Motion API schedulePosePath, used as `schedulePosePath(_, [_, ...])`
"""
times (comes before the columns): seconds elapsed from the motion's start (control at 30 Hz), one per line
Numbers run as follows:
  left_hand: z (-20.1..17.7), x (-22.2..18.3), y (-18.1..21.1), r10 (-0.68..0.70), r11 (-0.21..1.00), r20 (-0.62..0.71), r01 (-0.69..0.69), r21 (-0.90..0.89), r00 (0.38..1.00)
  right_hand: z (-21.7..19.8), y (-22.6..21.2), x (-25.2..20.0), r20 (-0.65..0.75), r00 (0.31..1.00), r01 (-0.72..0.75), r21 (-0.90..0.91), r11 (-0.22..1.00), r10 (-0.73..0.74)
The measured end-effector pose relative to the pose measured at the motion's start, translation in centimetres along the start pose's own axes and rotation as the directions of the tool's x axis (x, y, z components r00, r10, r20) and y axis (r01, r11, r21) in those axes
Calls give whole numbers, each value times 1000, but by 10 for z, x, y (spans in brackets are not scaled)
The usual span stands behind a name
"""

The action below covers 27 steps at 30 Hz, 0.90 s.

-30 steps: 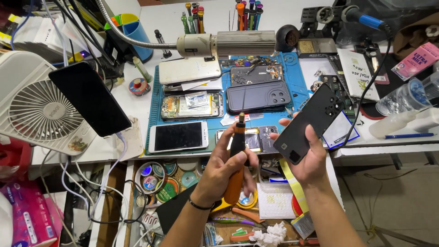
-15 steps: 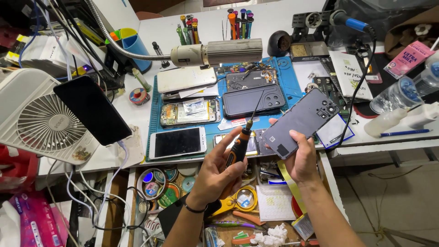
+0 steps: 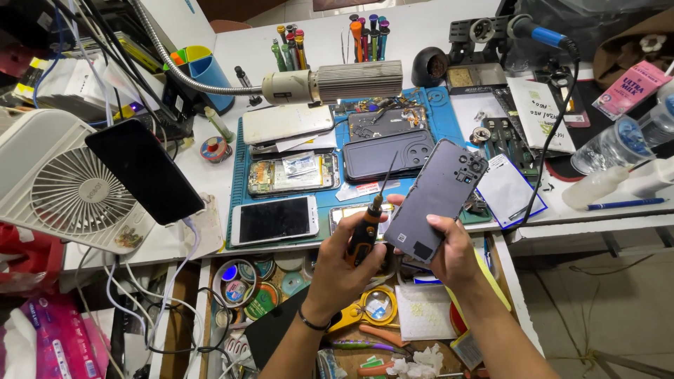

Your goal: Replacing the back cover of a mobile phone, including peeling off protective film and aligning the cover.

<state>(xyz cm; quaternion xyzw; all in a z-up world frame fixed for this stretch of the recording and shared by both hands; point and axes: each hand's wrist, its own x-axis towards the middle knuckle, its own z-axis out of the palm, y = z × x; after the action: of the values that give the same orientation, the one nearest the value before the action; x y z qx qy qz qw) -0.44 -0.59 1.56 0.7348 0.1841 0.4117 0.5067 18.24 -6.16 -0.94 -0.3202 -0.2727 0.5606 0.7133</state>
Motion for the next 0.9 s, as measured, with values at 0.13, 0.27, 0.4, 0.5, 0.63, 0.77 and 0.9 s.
schedulePosePath(0.13, [3, -2, 0, 59, 991, 4, -59, 119, 998, -10, 13, -1, -120, 992, -44, 18, 999, 45])
schedulePosePath(0.27, [4, -1, -4, 64, 971, -10, -60, 232, 998, -25, 25, 1, -252, 965, -65, 31, 997, 71])
schedulePosePath(0.4, [5, -1, -2, 8, 990, -18, -6, 140, 1000, -12, 13, -2, -126, 987, -95, 10, 995, 95])
schedulePosePath(0.5, [4, 7, 12, -30, 998, -6, 30, -47, 1000, -32, 28, 1, -177, 982, -56, 42, 998, 62])
schedulePosePath(0.63, [0, 7, 10, -60, 989, -7, 59, -139, 998, -30, 26, -1, -165, 982, -85, 45, 995, 91])
schedulePosePath(0.77, [0, 7, 12, -41, 991, -2, 40, -125, 999, -12, 14, -2, -5, 999, -41, 47, 998, 42])
schedulePosePath(0.9, [0, 0, -2, 62, 995, -69, -67, -75, 996, -31, 12, -4, 114, 993, -53, 266, 963, 23])
